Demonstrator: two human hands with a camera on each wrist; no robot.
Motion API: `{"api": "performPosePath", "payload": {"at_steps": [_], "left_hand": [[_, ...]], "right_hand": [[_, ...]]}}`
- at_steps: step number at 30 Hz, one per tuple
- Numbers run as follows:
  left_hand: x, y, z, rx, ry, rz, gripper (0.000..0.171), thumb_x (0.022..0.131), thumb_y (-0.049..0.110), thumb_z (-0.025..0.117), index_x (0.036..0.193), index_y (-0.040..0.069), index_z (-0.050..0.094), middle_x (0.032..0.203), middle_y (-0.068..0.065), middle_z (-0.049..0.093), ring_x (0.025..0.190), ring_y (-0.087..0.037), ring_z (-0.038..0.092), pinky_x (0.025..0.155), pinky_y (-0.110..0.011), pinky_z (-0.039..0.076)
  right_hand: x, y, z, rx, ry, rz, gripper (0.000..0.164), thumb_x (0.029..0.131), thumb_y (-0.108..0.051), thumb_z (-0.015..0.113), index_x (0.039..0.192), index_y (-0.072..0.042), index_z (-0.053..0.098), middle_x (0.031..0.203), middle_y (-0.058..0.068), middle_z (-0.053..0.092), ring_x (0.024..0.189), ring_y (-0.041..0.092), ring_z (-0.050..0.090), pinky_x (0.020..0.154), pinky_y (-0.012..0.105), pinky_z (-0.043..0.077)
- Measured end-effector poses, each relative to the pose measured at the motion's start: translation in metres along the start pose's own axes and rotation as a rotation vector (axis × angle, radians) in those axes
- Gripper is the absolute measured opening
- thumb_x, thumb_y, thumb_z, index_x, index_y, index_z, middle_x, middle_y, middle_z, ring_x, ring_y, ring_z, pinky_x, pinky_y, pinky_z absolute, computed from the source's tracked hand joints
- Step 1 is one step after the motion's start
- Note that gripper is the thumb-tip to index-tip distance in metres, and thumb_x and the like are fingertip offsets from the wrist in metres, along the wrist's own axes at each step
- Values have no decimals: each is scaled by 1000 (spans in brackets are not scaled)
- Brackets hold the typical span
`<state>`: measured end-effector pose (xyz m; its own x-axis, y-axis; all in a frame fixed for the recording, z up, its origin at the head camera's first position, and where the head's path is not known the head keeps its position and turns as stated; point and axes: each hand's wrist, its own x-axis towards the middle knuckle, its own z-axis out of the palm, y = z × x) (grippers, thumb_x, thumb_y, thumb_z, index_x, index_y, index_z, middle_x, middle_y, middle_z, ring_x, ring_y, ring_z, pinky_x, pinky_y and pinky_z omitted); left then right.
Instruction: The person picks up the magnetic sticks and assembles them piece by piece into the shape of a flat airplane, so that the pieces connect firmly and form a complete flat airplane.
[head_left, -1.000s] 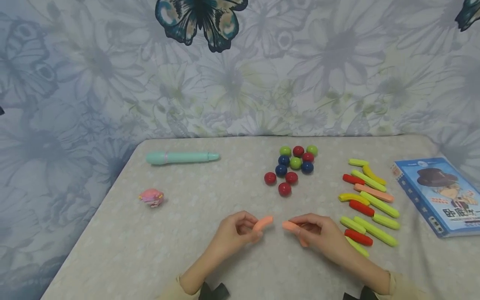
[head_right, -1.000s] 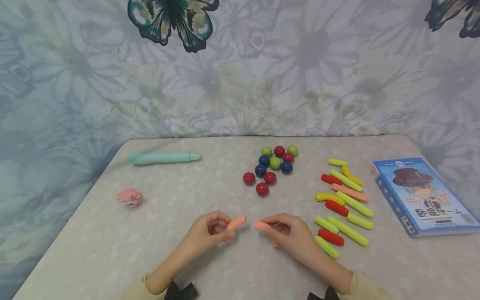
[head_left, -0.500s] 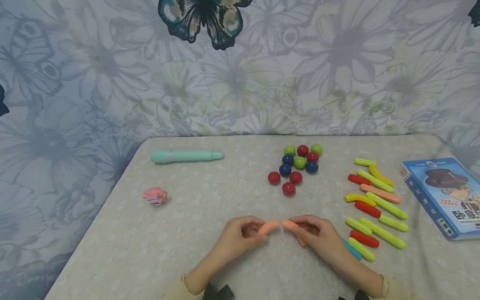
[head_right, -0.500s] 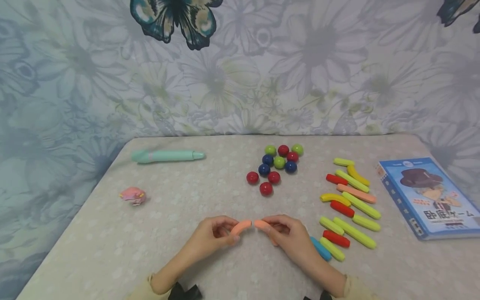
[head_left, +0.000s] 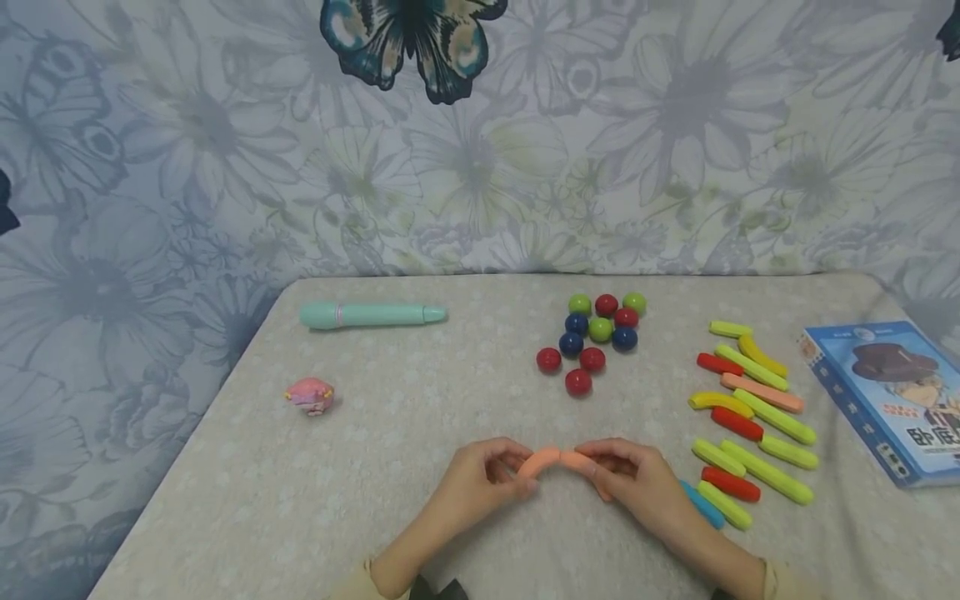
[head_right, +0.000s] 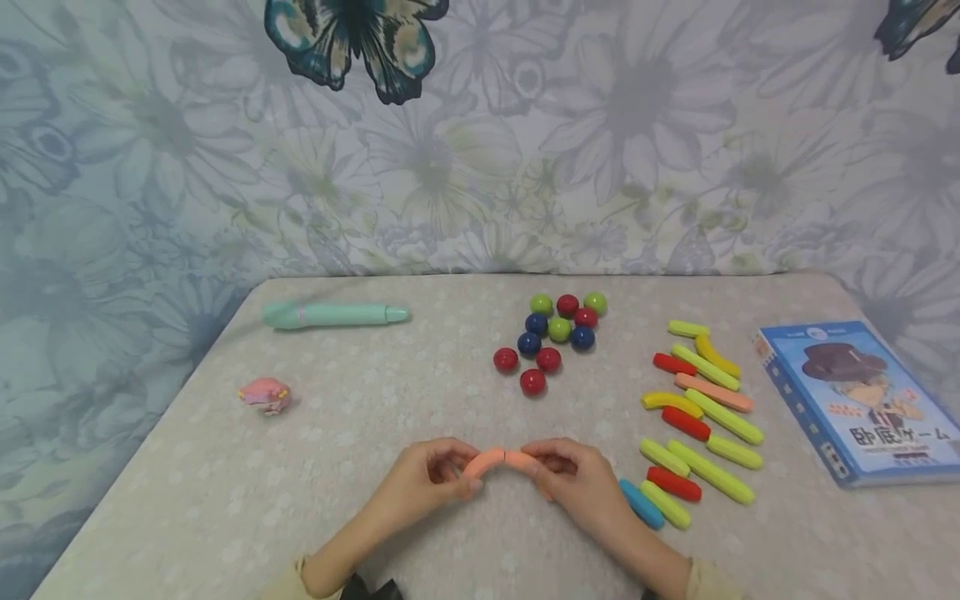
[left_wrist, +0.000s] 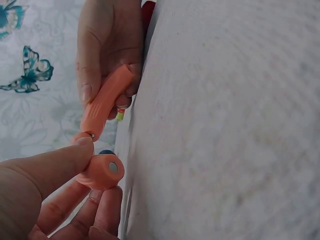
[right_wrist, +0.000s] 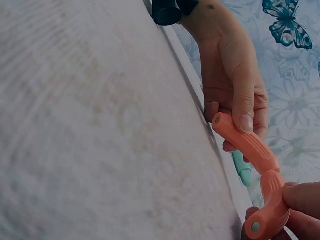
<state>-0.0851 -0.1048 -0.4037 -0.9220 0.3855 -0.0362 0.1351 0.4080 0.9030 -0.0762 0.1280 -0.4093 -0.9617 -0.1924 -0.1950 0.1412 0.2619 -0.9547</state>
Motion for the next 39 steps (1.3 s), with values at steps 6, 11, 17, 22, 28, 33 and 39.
{"api": "performPosePath", "payload": {"at_steps": [6,11,17,22,28,33,39], "left_hand": [[0,-1,1,5,2,6,23,78,19,78,98,11,70,83,8,63,65,-9,56,56,-24,46],[-1,-2,3,-2,12,15,23,77,17,78,98,11,70,83,7,64,65,-9,56,56,-24,45],[-1,-2,2,-14,20,11,23,78,18,78,98,10,70,82,7,63,65,-9,56,55,-24,45],[0,-3,1,-25,24,4,24,78,19,78,99,10,70,84,6,64,66,-9,57,56,-24,46],[0,-4,-1,-57,21,4,26,78,17,77,100,6,69,84,3,64,65,-10,57,53,-23,45],[1,-2,-1,-69,13,-15,24,79,17,76,100,7,69,82,4,64,66,-12,59,54,-23,45],[0,0,-1,-73,12,-42,26,79,18,76,100,7,69,83,3,65,65,-12,58,52,-22,44]], "right_hand": [[-1,1,-3,3,-89,-20,39,87,-22,69,117,2,62,98,8,65,79,20,59,62,27,50],[-1,2,-5,-15,-129,-70,39,86,-16,68,118,4,60,101,10,64,80,21,61,63,27,51],[-2,1,-8,-68,-50,-72,36,86,-18,68,117,0,63,81,5,60,67,17,54,55,25,43],[-1,-5,-13,39,-30,17,43,87,-18,68,124,0,57,72,8,59,60,15,50,52,23,40],[-1,-8,-18,236,-107,26,42,91,-20,62,123,6,52,98,17,64,81,23,64,73,30,51],[-1,-6,-15,252,-70,-53,30,94,-22,57,102,7,60,111,16,58,96,26,58,79,32,49],[0,5,-8,24,43,-321,11,87,-10,67,94,-2,64,107,11,61,94,19,61,73,28,51]]}}
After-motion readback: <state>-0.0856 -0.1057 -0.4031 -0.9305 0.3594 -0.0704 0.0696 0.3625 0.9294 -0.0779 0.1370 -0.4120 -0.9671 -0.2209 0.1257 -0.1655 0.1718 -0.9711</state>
